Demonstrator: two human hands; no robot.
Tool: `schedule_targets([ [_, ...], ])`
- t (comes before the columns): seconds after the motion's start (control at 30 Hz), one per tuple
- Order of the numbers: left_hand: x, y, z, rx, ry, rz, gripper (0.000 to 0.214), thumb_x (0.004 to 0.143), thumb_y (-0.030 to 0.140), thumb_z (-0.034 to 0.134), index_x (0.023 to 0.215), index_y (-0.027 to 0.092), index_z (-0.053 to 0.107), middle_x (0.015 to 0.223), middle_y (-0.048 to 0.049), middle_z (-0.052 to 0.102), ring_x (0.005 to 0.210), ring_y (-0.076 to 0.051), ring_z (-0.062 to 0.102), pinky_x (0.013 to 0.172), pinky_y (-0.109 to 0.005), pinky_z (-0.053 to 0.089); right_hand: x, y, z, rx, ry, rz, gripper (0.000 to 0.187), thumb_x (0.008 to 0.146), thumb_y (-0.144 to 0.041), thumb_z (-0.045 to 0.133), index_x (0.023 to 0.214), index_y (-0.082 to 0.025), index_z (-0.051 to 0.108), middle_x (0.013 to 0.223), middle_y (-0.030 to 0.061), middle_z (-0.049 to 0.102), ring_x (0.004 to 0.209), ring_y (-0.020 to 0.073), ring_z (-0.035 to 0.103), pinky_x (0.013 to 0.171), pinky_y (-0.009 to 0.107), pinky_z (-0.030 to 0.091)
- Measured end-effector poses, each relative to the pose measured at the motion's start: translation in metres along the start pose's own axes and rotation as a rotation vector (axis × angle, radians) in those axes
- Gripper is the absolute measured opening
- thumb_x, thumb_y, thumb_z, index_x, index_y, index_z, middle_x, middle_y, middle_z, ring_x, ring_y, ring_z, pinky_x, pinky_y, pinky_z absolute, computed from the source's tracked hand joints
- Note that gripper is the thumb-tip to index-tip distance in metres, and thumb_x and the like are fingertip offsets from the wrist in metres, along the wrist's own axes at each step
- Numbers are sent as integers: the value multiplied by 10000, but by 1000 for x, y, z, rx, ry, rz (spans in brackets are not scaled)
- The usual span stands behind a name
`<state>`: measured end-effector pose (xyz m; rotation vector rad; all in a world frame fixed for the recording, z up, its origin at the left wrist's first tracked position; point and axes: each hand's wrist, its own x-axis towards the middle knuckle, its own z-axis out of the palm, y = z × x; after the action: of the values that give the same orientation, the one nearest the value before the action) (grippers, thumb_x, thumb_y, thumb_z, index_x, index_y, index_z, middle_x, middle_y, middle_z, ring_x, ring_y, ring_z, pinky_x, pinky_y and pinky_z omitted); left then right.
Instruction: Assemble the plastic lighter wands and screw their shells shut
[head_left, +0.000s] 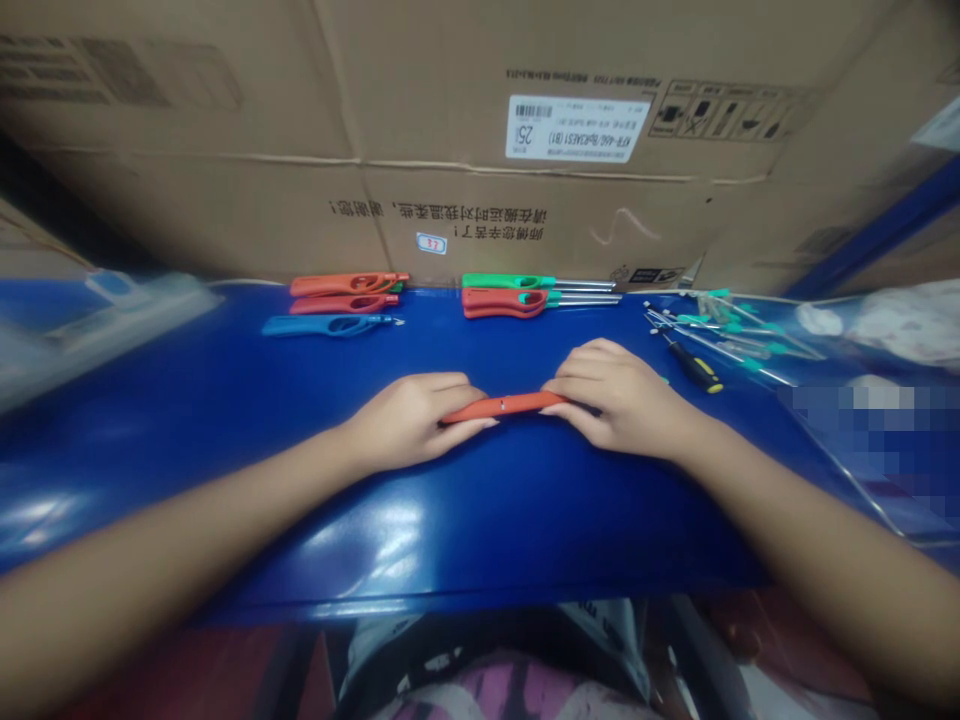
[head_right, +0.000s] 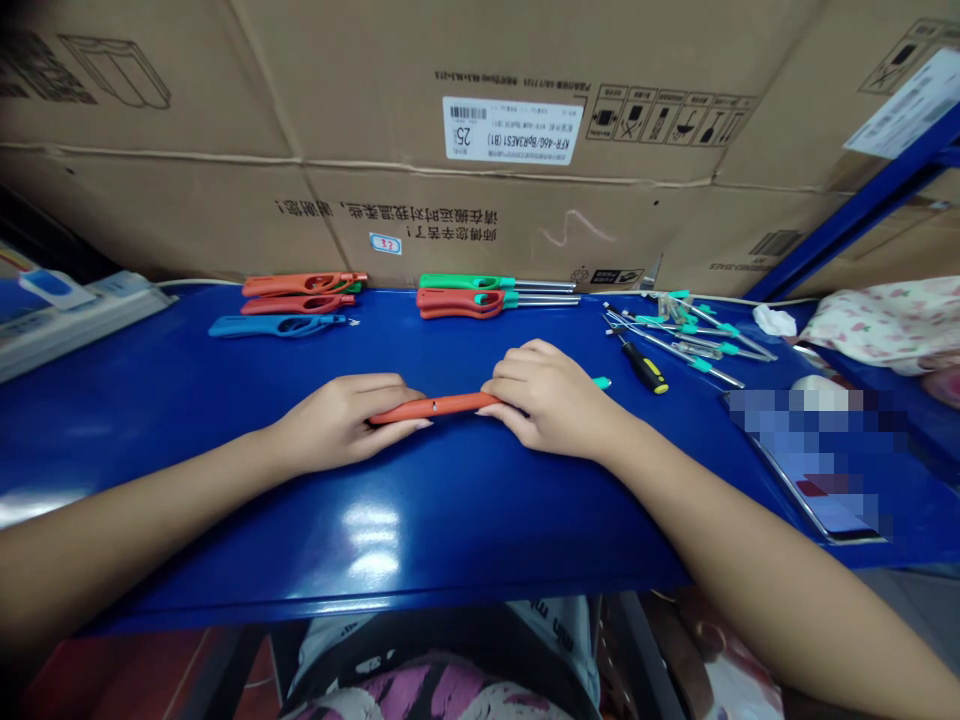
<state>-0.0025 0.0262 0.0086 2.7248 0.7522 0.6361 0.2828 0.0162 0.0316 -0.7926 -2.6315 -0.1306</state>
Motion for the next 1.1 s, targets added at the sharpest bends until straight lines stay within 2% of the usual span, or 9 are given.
schedule_targets([
  [0.17, 1, -6, -1, -20, 63, 12, 294, 1016, 377, 520, 1100, 146, 681, 897, -68, 673, 795, -157, 626, 747, -249, 489, -2, 6, -2, -3, 8, 42, 266, 990, -339, 541, 973, -144, 722, 870, 96, 714, 820, 221, 620, 815, 380, 435],
  [0.3, 3, 1, -2, -62, 91, -7, 281, 1008, 361, 523, 970, 133, 683, 825, -59, 658, 732, -149, 603, 695, -248, 475, -2, 8, -1, 25, -6, 68, 260, 994, -358, 543, 1056, -163, 704, 960, 97, 728, 888, 225, 638, 844, 380, 436],
  [0.43, 8, 18, 4, -462, 75, -346, 365, 1017, 425, 480, 880, 138, 658, 679, -12, 632, 565, -113, 570, 548, -220, 455, -2, 6, 2, 14, -23, 50, 409, 962, -436, 597, 1272, -170, 628, 1118, 127, 719, 1010, 256, 642, 888, 402, 440],
  [0.53, 9, 30, 10, -808, 32, -512, 416, 1055, 432, 364, 1211, 118, 587, 613, 21, 608, 467, -111, 543, 472, -219, 462, -2, 4, 6, -4, -34, -16, 356, 991, -361, 554, 1266, -150, 636, 1085, 125, 732, 973, 247, 652, 886, 404, 442],
  [0.6, 8, 33, 11, -745, 35, -452, 418, 1052, 430, 380, 1275, 140, 581, 703, -4, 664, 540, -120, 599, 534, -231, 506, -1, 3, 7, 13, -31, -50, 308, 1002, -312, 523, 1214, -135, 660, 1026, 119, 744, 926, 233, 663, 867, 398, 443],
  [0.7, 3, 30, 9, -430, 50, -204, 400, 962, 433, 593, 1275, 185, 619, 1030, -66, 733, 868, -177, 693, 797, -290, 562, -2, 2, 8, 57, -41, -54, 276, 1001, -314, 521, 1135, -139, 687, 945, 101, 751, 849, 212, 673, 828, 387, 441],
  [0.77, 0, 26, 8, -310, 54, -78, 421, 927, 403, 660, 1286, 186, 621, 1140, -83, 718, 990, -197, 681, 906, -306, 541, -2, 1, 7, 75, -43, -48, 267, 1001, -336, 531, 1090, -148, 698, 914, 88, 754, 803, 197, 673, 814, 377, 440],
  [0.93, -3, 17, 10, -243, 31, 19, 312, 982, 301, 598, 1255, 165, 664, 987, -75, 721, 836, -153, 666, 782, -251, 530, 0, -5, 7, 132, -31, -61, 303, 988, -398, 571, 1123, -155, 692, 978, 89, 755, 880, 206, 682, 815, 358, 458],
  [1.1, -4, 15, 10, -250, 4, 53, 345, 989, 292, 586, 1310, 178, 640, 965, -67, 710, 819, -147, 662, 769, -246, 530, 0, -15, 12, 238, 5, -61, 229, 992, -274, 538, 1122, -161, 688, 1044, 102, 739, 944, 209, 667, 819, 348, 492],
])
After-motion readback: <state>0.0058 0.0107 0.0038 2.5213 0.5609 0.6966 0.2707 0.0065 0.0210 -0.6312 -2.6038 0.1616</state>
